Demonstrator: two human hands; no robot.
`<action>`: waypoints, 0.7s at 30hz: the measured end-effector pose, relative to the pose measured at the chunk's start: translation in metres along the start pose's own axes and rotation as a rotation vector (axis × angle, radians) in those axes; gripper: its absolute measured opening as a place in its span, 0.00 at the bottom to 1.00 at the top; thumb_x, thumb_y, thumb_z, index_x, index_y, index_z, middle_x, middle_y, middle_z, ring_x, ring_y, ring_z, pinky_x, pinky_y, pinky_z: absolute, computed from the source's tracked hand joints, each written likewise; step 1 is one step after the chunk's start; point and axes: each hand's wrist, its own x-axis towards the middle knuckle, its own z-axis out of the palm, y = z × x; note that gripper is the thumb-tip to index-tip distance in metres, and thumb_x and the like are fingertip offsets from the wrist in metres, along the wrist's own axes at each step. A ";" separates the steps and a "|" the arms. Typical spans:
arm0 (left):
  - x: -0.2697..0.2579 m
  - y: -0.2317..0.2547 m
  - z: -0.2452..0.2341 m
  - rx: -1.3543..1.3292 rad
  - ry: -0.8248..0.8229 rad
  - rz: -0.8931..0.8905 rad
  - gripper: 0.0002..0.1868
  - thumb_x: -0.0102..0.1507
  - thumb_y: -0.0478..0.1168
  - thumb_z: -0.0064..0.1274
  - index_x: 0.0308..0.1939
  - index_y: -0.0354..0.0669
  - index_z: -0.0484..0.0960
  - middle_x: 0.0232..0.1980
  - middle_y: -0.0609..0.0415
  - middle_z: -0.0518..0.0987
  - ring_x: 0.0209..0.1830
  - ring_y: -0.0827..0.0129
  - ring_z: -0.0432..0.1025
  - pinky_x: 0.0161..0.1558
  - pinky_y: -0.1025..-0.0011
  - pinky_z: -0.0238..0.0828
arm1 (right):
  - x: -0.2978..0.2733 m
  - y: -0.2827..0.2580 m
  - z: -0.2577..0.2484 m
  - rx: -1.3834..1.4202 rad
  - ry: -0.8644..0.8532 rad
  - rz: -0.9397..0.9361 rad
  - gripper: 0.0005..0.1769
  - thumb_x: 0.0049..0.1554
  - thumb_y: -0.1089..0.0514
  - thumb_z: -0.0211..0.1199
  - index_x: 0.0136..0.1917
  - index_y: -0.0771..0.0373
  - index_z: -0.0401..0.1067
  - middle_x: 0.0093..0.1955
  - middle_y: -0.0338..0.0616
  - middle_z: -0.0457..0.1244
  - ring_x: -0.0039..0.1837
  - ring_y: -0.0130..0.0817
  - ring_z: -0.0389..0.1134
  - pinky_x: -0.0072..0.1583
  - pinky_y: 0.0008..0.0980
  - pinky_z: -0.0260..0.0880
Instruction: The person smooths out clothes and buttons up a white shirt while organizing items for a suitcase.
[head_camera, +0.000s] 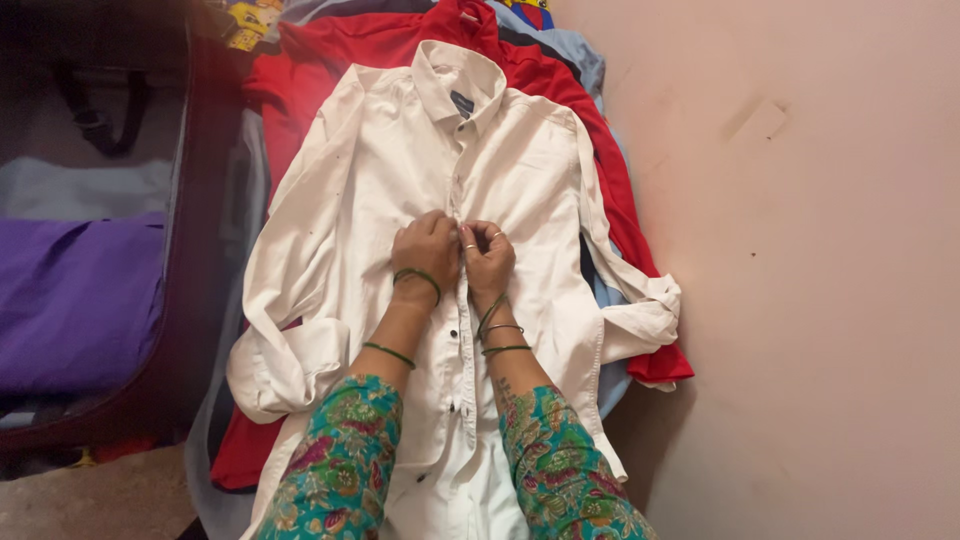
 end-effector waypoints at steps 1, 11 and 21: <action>-0.003 -0.004 0.000 -0.025 0.022 -0.005 0.13 0.57 0.41 0.58 0.45 0.46 0.82 0.48 0.53 0.80 0.46 0.54 0.74 0.47 0.57 0.67 | 0.000 0.001 0.000 -0.038 0.007 -0.002 0.06 0.61 0.62 0.67 0.47 0.67 0.75 0.41 0.35 0.68 0.42 0.19 0.66 0.45 0.20 0.69; -0.001 -0.014 0.008 -0.103 0.003 -0.042 0.05 0.61 0.40 0.58 0.41 0.53 0.84 0.44 0.55 0.80 0.45 0.53 0.74 0.47 0.54 0.67 | -0.002 0.000 0.000 -0.223 0.017 -0.051 0.06 0.63 0.60 0.64 0.48 0.65 0.73 0.39 0.34 0.66 0.40 0.19 0.63 0.43 0.22 0.66; -0.001 -0.016 0.007 -0.104 -0.003 -0.060 0.04 0.61 0.39 0.58 0.40 0.50 0.82 0.42 0.54 0.80 0.45 0.54 0.74 0.46 0.55 0.66 | 0.006 0.007 -0.004 -0.089 -0.029 0.027 0.05 0.61 0.63 0.66 0.46 0.68 0.77 0.40 0.37 0.70 0.42 0.19 0.68 0.46 0.21 0.70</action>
